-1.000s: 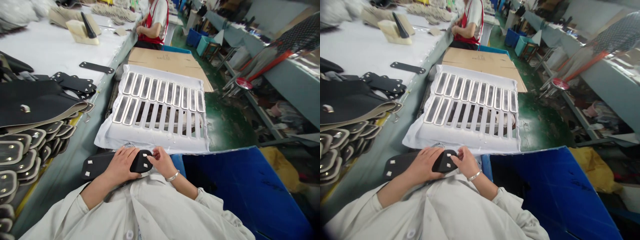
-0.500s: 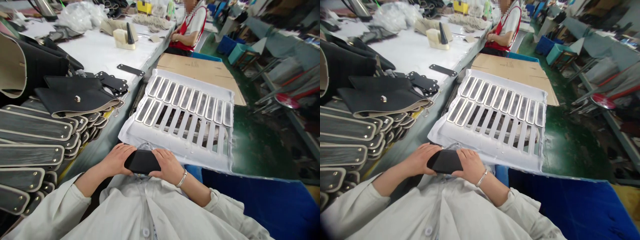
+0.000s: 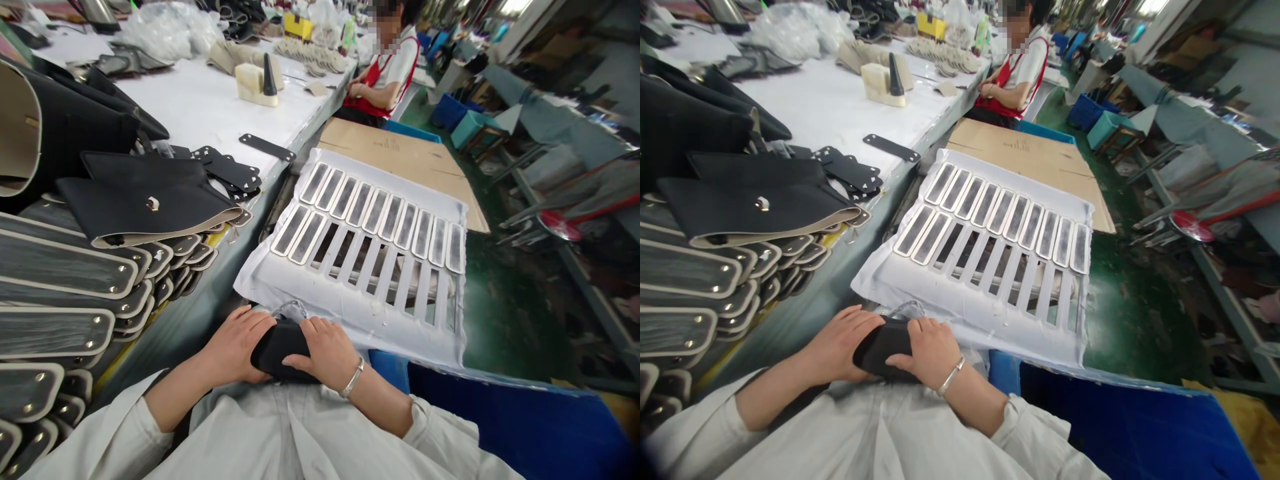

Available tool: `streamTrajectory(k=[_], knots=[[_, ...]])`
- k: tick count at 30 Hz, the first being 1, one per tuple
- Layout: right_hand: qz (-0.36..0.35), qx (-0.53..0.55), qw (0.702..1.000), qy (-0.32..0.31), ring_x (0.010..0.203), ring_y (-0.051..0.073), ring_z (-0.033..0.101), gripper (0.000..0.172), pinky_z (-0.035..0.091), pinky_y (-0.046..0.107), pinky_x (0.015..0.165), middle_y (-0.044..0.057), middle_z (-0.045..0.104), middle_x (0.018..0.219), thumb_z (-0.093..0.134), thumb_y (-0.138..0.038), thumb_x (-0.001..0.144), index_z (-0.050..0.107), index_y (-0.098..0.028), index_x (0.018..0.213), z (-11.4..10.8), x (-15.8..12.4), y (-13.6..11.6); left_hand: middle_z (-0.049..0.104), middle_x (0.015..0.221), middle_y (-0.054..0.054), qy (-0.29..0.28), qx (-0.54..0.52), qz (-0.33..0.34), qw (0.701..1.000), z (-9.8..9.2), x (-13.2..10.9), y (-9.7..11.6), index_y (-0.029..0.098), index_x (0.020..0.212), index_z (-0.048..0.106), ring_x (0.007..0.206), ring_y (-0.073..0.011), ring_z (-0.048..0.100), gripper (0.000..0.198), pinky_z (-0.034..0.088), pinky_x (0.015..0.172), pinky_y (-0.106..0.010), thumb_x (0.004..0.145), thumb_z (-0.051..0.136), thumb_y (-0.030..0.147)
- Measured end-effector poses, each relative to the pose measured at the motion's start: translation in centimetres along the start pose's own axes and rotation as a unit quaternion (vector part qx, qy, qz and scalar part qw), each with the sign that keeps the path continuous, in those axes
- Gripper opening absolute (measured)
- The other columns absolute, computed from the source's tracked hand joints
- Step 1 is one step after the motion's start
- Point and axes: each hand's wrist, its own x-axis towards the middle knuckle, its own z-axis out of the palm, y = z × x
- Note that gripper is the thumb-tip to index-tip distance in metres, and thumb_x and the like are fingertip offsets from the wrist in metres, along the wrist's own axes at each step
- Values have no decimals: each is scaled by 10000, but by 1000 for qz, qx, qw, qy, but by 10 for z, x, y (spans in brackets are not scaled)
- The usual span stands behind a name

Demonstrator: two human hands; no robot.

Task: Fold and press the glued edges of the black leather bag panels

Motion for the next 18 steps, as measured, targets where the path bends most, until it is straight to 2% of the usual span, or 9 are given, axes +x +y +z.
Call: streamTrajectory(k=[5,7,10,12,15,18], knots=[[-7,10,1000,-25,845,253,555,554,434,364,715,85,599,894,441,-687,765,553,-168,920,-3,6,6,604,1109,-87,-2,-9,2,1000,-1,0,0,173,1102,507,1056,-265,532,650,237,1048,-453,528,694,414],[-21,42,998,-37,870,245,558,549,444,364,746,88,601,927,435,-662,789,557,-164,983,-8,4,13,605,1117,-90,-2,-6,1,1000,-1,0,0,170,1113,507,1065,-267,532,649,226,1056,-458,542,691,417],[-51,102,993,-26,991,223,534,587,434,347,845,103,562,1113,517,-595,791,485,-160,1183,-15,-5,25,591,1164,-106,0,8,-6,1000,0,2,3,161,1165,491,1093,-282,518,691,187,1074,-483,567,690,446],[-52,96,994,0,1080,229,487,591,399,362,916,112,513,1210,572,-529,789,455,-164,1238,-15,-13,29,573,1200,-116,1,14,-4,1000,3,4,6,156,1205,473,1110,-288,505,744,181,1077,-488,570,700,469],[-45,40,998,23,1091,255,460,488,366,408,938,108,537,1173,589,-441,809,498,-170,1205,-12,-20,25,556,1220,-119,6,9,1,1000,7,8,14,145,1223,467,1124,-285,487,780,232,1061,-463,559,725,461],[-35,14,999,23,1005,251,483,386,397,400,865,94,568,1081,596,-395,814,540,-169,1123,-15,-18,14,545,1218,-118,13,3,-3,1000,8,12,19,141,1204,487,1116,-288,480,770,280,1028,-454,540,752,429]])
